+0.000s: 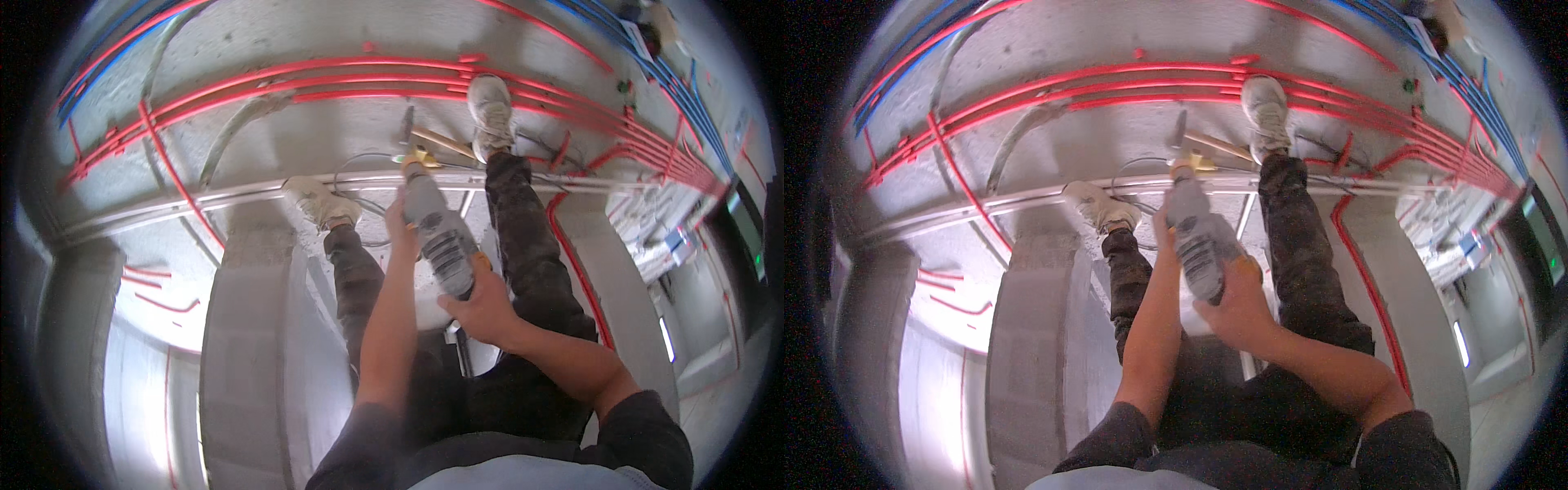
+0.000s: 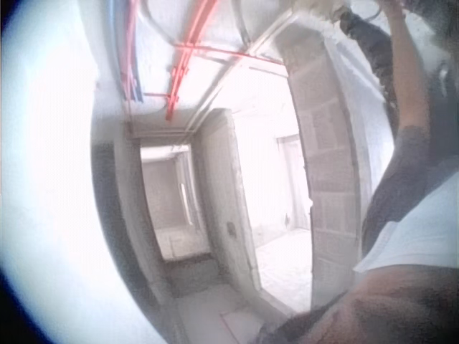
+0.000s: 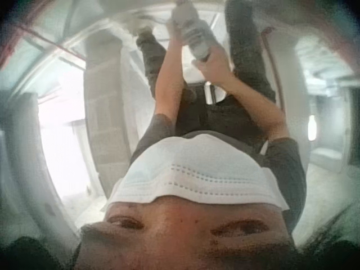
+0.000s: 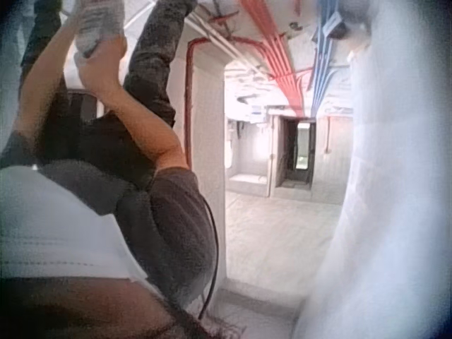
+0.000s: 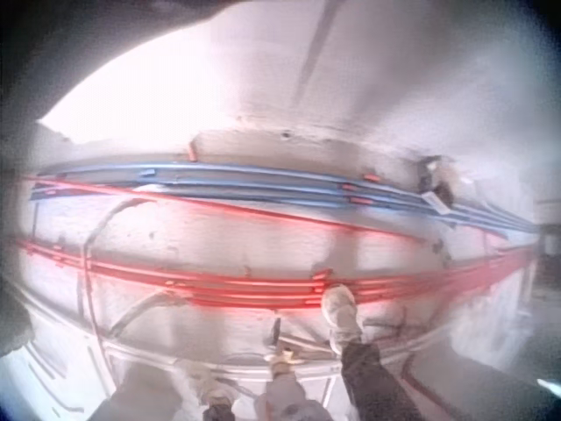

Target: The person uses a rotary hammer drill to cut grooves in a concrete wall, then inserts red and blue plastic conduits into the grooves. They secure the conduits with a hammer and clips, and later bend a long red conduit to fit along the wall.

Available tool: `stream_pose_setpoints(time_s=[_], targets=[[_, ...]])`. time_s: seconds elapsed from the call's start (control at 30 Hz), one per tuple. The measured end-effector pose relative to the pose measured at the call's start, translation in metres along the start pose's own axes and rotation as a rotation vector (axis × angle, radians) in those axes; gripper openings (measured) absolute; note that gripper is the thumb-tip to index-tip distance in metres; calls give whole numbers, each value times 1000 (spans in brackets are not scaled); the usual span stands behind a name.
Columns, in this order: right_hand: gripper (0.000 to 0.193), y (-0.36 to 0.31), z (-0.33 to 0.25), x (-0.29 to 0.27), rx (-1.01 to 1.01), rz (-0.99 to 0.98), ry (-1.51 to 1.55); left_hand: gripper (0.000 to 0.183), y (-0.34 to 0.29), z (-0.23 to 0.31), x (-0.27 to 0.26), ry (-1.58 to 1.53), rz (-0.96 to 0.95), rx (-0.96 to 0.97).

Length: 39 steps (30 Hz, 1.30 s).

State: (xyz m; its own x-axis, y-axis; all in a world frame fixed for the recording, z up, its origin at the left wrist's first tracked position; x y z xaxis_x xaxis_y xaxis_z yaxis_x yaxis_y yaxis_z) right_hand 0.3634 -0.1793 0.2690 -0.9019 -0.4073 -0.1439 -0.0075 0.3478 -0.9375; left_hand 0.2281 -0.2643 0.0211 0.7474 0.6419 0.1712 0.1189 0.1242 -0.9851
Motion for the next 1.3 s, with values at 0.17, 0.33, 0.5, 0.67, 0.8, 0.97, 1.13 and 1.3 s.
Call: stream_pose_setpoints(time_s=[0.17, 0.33, 0.5, 0.67, 0.8, 0.97, 1.13, 1.3], targets=[[55, 2, -40, 6, -94, -65, 80, 49, -30, 59, -9, -12, -71, 190], [46, 23, -60, 19, -75, -50, 67, 45, -3, 99, -12, 21, -107, 331], [46, 23, -77, 21, -27, -26, 60, 44, 22, 96, 9, -234, -140, 219], [46, 23, -94, 15, -54, 36, 90, 44, 49, 94, 10, -64, -79, 237], [47, 28, -90, 15, -64, 77, 154, 46, 50, 105, 24, 256, -56, 522], [50, 35, -85, 15, -31, 100, 159, 47, 64, 106, 29, 262, -61, 513], [49, 47, -82, 14, -74, 156, 211, 51, 79, 93, 35, -48, -68, 338], [44, 63, -86, 12, -54, 113, 149, 51, 93, 100, 28, 5, -76, 348]])
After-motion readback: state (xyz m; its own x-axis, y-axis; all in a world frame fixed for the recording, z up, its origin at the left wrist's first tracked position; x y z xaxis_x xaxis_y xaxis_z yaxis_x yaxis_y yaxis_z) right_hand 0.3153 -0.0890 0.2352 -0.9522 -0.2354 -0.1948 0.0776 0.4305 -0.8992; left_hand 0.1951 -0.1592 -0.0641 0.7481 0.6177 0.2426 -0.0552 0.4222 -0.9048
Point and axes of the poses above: each hand's wrist, its own y-axis towards the middle knuckle, its own x-axis out of the palm, z = x × y, the point moved 5 cm from there along y, towards the middle knuckle, and after that the axes turned 3 degrees about y, right-handed, at the moved point
